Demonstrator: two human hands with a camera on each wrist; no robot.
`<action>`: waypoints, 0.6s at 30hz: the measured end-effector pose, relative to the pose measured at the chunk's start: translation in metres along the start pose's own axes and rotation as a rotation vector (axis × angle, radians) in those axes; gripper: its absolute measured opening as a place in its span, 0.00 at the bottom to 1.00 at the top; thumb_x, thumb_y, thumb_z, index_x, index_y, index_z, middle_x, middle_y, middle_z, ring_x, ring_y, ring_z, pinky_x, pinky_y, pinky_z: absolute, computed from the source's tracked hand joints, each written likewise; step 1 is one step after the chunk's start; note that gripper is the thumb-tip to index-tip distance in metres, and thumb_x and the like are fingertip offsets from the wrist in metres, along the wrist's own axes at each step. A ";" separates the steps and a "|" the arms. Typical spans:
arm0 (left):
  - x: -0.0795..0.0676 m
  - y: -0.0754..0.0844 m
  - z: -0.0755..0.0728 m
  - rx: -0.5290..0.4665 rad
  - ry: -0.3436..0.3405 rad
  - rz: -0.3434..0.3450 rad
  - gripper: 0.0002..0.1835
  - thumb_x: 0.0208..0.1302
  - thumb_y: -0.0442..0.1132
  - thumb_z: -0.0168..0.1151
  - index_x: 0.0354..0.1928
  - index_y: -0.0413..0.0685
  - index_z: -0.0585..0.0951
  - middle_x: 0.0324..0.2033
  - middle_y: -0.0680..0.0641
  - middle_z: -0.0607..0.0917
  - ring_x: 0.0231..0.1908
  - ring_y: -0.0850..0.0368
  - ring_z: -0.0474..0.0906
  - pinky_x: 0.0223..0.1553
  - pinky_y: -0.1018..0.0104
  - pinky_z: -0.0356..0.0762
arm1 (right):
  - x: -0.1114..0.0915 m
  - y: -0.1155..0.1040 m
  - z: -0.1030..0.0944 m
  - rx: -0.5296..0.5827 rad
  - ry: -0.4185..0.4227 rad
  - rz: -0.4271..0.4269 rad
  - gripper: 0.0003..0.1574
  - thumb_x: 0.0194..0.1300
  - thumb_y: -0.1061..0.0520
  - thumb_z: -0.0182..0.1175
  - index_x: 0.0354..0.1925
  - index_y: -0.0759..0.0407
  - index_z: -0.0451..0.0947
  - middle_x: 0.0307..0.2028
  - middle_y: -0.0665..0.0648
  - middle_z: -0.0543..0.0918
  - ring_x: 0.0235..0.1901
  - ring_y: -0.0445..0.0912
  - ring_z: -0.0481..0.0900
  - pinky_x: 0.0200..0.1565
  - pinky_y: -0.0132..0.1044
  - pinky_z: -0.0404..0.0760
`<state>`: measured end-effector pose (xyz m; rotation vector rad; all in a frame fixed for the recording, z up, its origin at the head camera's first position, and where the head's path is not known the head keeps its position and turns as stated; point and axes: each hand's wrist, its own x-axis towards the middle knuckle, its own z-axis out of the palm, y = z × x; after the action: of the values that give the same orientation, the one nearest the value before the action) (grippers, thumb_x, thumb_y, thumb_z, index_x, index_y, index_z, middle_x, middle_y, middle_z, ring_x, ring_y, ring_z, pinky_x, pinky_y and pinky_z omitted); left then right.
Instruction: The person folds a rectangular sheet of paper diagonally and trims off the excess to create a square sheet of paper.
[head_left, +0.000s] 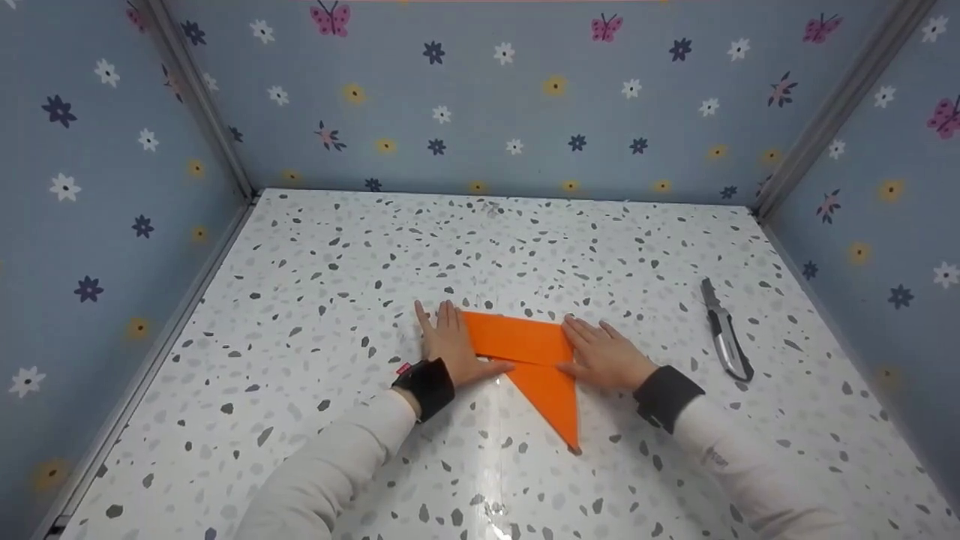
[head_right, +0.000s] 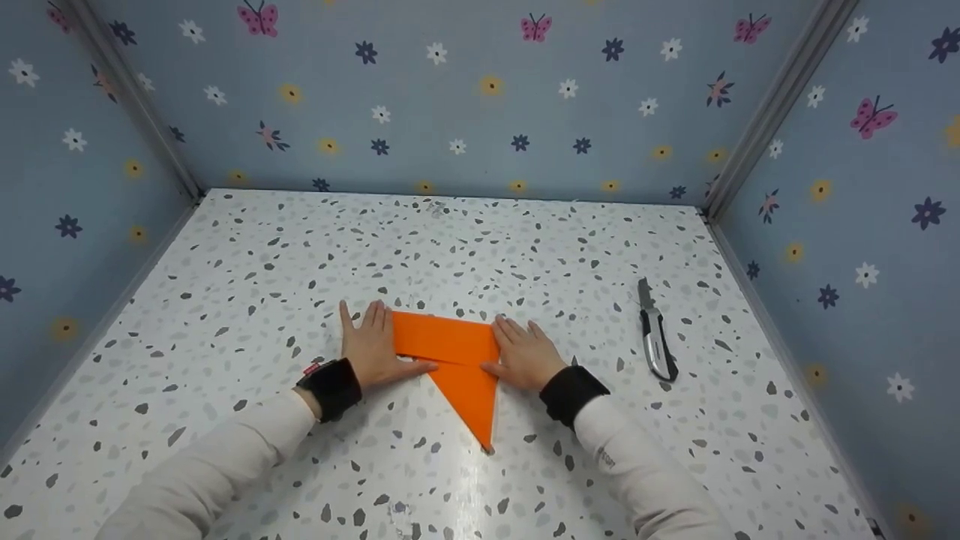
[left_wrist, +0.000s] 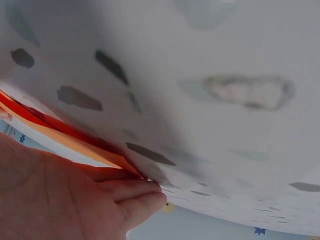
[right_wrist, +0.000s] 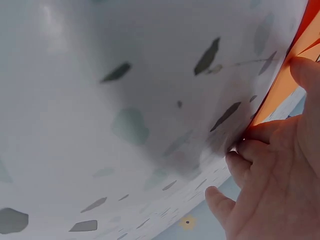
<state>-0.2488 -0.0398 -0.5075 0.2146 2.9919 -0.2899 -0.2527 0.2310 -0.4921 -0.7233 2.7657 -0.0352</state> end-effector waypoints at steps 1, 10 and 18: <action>0.000 0.000 0.000 0.003 0.000 -0.001 0.79 0.41 0.97 0.30 0.80 0.39 0.53 0.80 0.35 0.54 0.82 0.42 0.50 0.77 0.25 0.40 | 0.000 0.000 -0.001 -0.004 0.004 -0.001 0.52 0.78 0.32 0.45 0.81 0.66 0.47 0.82 0.65 0.51 0.81 0.61 0.53 0.80 0.63 0.50; 0.000 -0.001 0.004 0.019 0.009 -0.018 0.80 0.39 0.98 0.26 0.80 0.39 0.53 0.80 0.35 0.54 0.82 0.41 0.50 0.76 0.23 0.40 | -0.001 -0.004 -0.003 -0.032 0.009 0.027 0.53 0.78 0.31 0.45 0.80 0.67 0.49 0.81 0.65 0.52 0.81 0.60 0.53 0.80 0.62 0.51; -0.002 -0.001 0.001 0.013 0.007 -0.024 0.80 0.40 0.97 0.28 0.80 0.38 0.54 0.80 0.35 0.54 0.82 0.40 0.49 0.76 0.23 0.41 | -0.003 -0.003 0.000 -0.045 0.036 0.030 0.53 0.78 0.32 0.46 0.79 0.68 0.51 0.81 0.66 0.53 0.81 0.61 0.54 0.80 0.63 0.52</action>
<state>-0.2473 -0.0408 -0.5079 0.1820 3.0026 -0.3120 -0.2489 0.2301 -0.4914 -0.6993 2.8197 0.0205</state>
